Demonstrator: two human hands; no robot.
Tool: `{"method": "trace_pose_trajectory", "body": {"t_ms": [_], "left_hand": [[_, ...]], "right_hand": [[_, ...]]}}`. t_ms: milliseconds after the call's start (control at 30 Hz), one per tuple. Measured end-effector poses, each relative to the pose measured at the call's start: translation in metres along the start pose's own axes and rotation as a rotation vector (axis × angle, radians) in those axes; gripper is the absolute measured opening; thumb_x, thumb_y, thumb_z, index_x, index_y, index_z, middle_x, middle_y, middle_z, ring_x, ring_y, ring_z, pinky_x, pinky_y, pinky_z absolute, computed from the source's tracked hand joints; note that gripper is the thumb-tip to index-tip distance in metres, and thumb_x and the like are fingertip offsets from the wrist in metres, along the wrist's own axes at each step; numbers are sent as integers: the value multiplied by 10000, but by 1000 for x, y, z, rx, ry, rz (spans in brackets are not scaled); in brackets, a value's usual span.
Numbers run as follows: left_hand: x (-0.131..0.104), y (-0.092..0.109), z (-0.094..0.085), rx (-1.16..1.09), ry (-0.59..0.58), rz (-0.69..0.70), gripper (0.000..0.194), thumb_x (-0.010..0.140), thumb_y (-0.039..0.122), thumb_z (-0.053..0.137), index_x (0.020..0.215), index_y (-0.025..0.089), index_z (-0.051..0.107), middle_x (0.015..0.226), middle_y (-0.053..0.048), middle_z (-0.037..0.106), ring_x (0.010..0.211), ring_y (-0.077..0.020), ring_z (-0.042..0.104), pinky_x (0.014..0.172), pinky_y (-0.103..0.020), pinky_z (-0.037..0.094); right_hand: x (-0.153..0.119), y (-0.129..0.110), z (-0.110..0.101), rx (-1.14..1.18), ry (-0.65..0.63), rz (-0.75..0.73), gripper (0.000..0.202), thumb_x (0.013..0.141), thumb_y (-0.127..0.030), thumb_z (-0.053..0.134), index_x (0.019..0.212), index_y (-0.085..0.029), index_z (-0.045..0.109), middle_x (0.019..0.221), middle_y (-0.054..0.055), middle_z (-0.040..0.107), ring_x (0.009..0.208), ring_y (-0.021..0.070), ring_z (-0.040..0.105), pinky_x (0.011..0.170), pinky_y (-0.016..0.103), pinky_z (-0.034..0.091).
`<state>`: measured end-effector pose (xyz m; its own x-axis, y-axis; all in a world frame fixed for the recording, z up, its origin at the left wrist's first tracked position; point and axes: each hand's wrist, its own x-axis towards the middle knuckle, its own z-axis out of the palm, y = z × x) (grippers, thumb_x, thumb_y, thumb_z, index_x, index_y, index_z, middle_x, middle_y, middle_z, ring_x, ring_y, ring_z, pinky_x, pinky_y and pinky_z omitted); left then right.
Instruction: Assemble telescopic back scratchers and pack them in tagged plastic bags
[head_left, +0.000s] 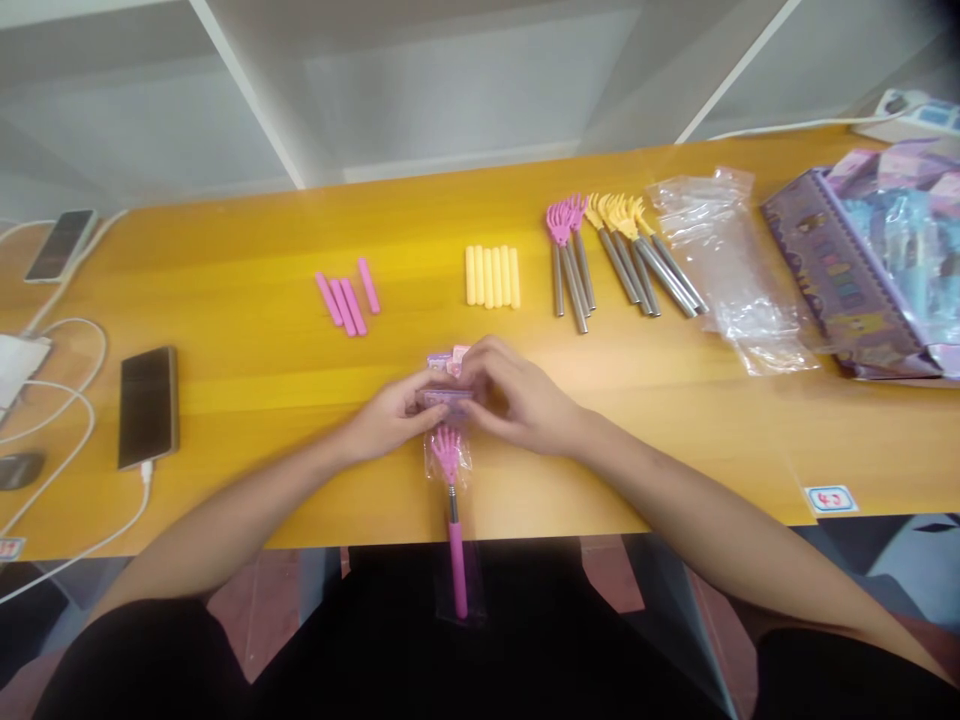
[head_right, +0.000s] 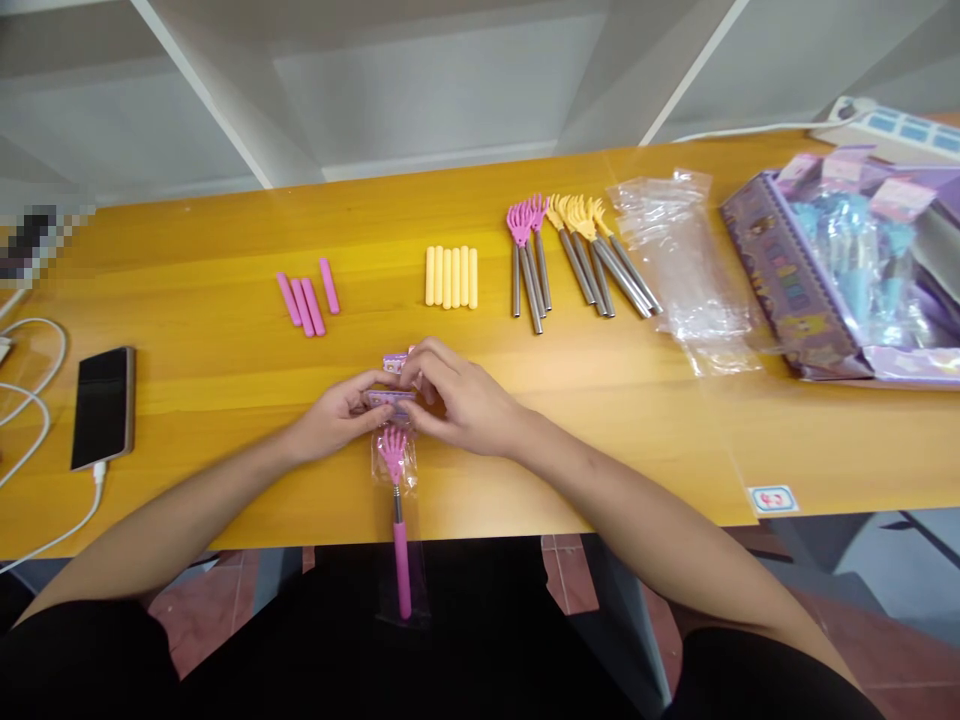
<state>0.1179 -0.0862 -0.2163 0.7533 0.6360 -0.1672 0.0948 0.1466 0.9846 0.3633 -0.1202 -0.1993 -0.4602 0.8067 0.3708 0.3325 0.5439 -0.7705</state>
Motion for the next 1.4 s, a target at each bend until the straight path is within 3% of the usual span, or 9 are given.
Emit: {"method": "trace_pose_trajectory", "body": {"t_ms": [133, 267, 433, 767, 1133, 1400], "left_hand": [[-2, 0, 3, 79, 19, 40, 338, 1017, 347, 686, 1320, 202, 644, 1277, -115, 720, 1050, -186, 731, 914, -292, 579], [-4, -1, 4, 65, 49, 46, 356, 1016, 322, 681, 1353, 229, 613, 1163, -74, 734, 865, -129, 707, 795, -243, 552], [-6, -1, 6, 17, 40, 42, 441, 1024, 324, 668, 1445, 253, 558, 1077, -54, 735, 765, -108, 661, 710, -222, 518], [-5, -1, 5, 41, 31, 54, 432, 1010, 312, 673, 1428, 235, 598, 1061, -66, 752, 816, -133, 693, 799, -257, 558], [-6, 0, 2, -17, -35, 26, 467, 1032, 307, 655, 1485, 248, 559, 1109, -73, 750, 695, -91, 619, 657, -210, 487], [-6, 0, 0, 1, -74, 28, 474, 1039, 300, 641, 1503, 250, 561, 1260, -112, 722, 827, -120, 675, 740, -229, 535]], "right_hand": [[-1, 1, 10, 114, -7, 115, 272, 1000, -335, 708, 1216, -245, 569, 1048, 39, 644, 786, 155, 604, 702, 313, 524], [-1, 2, 13, 186, -26, 140, 360, 998, -293, 693, 1327, -251, 551, 1026, 26, 675, 738, 143, 611, 669, 300, 536], [-3, 5, 16, 316, -76, 192, 488, 1008, -283, 661, 1463, -269, 484, 1102, 51, 712, 838, 172, 706, 704, 308, 603], [-3, 6, 19, 216, -69, 163, 529, 996, -327, 691, 1487, -275, 502, 1154, 64, 739, 895, 190, 753, 730, 327, 660], [-1, 4, 12, 303, -149, 189, 631, 945, -254, 705, 1536, -265, 482, 1120, 62, 750, 908, 195, 747, 761, 335, 665], [-1, 5, 10, 327, -189, 201, 699, 906, -204, 707, 1560, -260, 467, 1128, 50, 743, 817, 147, 701, 687, 274, 619]]}}
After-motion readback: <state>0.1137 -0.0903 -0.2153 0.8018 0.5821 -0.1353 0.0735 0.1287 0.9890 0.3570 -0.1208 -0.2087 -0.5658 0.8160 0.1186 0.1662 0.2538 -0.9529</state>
